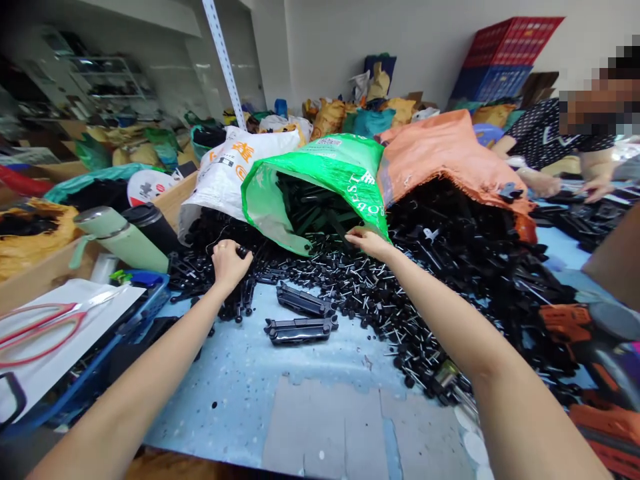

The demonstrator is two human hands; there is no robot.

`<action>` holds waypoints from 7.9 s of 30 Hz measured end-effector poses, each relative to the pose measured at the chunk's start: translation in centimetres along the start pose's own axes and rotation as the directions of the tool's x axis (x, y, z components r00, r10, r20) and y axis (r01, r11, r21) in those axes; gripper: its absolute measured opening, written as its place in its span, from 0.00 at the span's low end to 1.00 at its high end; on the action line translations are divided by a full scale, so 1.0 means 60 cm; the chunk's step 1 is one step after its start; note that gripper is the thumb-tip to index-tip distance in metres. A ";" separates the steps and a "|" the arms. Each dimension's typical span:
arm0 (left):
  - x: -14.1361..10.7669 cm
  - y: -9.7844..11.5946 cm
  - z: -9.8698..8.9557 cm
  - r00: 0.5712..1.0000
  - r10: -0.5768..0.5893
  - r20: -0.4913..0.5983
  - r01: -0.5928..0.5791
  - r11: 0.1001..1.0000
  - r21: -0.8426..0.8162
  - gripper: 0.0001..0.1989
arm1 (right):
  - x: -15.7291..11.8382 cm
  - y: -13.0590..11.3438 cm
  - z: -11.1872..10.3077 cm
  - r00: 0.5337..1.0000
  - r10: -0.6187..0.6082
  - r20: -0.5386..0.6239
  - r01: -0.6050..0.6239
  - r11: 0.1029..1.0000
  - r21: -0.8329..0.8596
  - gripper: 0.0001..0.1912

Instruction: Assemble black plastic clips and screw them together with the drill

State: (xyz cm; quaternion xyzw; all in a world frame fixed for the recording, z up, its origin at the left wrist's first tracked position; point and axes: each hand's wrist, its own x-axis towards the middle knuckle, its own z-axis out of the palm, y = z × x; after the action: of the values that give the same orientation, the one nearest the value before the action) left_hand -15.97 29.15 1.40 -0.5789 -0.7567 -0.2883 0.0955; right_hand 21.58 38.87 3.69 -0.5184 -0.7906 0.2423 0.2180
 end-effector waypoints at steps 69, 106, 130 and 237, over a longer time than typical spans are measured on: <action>-0.503 0.169 -0.181 0.911 0.081 0.404 0.199 0.772 -0.604 0.24 | -0.468 -0.181 0.112 0.994 -0.098 -0.048 0.102 0.992 0.077 0.22; -0.436 0.232 -0.207 0.778 0.119 0.617 0.548 0.353 -0.759 0.14 | -0.637 -0.280 0.113 0.948 -0.226 0.225 0.180 0.961 0.209 0.14; -0.439 0.219 -0.173 0.366 0.762 0.534 -0.478 0.646 -0.595 0.25 | -0.637 -0.152 0.090 0.944 -0.072 0.323 0.225 0.855 -0.468 0.16; -0.460 0.188 -0.306 0.613 0.790 -0.021 -0.398 0.286 -0.872 0.29 | -0.606 -0.275 0.065 0.790 -0.607 -0.089 0.589 0.709 0.388 0.25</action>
State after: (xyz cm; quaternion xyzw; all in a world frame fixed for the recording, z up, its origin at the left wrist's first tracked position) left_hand -0.36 -1.72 6.86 -0.8436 -0.2506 -0.4084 -0.2424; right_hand 20.84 -1.09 7.24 -0.1739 -0.8544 0.3247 0.3665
